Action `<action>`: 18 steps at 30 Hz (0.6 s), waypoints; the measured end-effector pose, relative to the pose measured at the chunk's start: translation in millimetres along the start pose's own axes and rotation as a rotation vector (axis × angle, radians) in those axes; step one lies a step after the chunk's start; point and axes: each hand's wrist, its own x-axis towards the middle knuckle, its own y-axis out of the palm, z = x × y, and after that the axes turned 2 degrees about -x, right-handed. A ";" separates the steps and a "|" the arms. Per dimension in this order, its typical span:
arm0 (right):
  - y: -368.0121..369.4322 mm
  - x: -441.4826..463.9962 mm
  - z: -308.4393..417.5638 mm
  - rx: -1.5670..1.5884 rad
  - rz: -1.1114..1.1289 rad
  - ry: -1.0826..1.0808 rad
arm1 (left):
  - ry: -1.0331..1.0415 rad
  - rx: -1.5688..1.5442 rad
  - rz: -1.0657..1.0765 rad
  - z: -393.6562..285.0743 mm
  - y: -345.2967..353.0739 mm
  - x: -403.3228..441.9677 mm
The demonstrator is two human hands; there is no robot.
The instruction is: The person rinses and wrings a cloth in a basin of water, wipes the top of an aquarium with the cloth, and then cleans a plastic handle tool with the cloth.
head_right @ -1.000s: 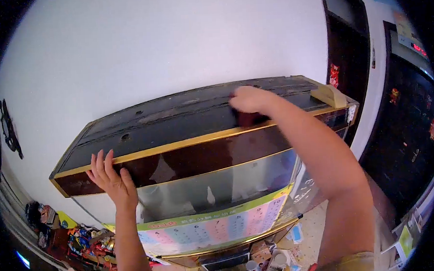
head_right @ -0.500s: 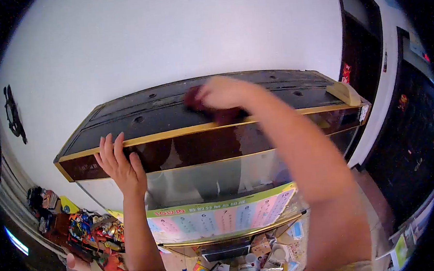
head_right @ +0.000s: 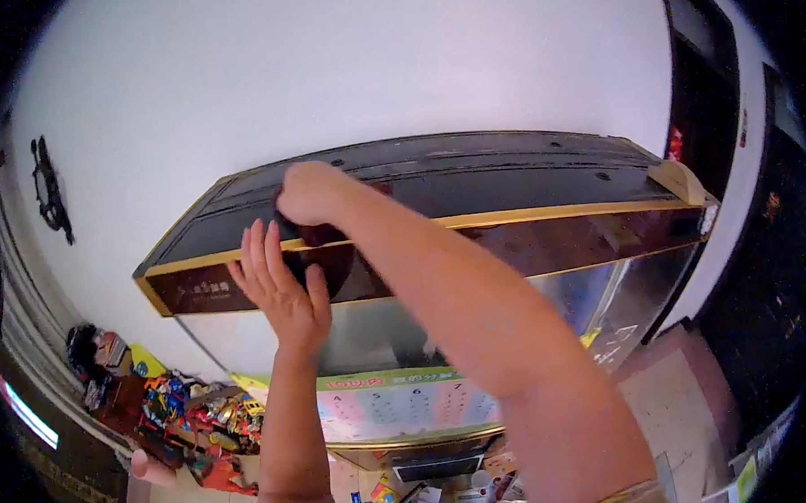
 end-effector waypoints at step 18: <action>-1.7 -14.3 -4.1 0.068 -0.008 0.160 | -0.230 0.162 -0.149 123.6 -42.9 -2.5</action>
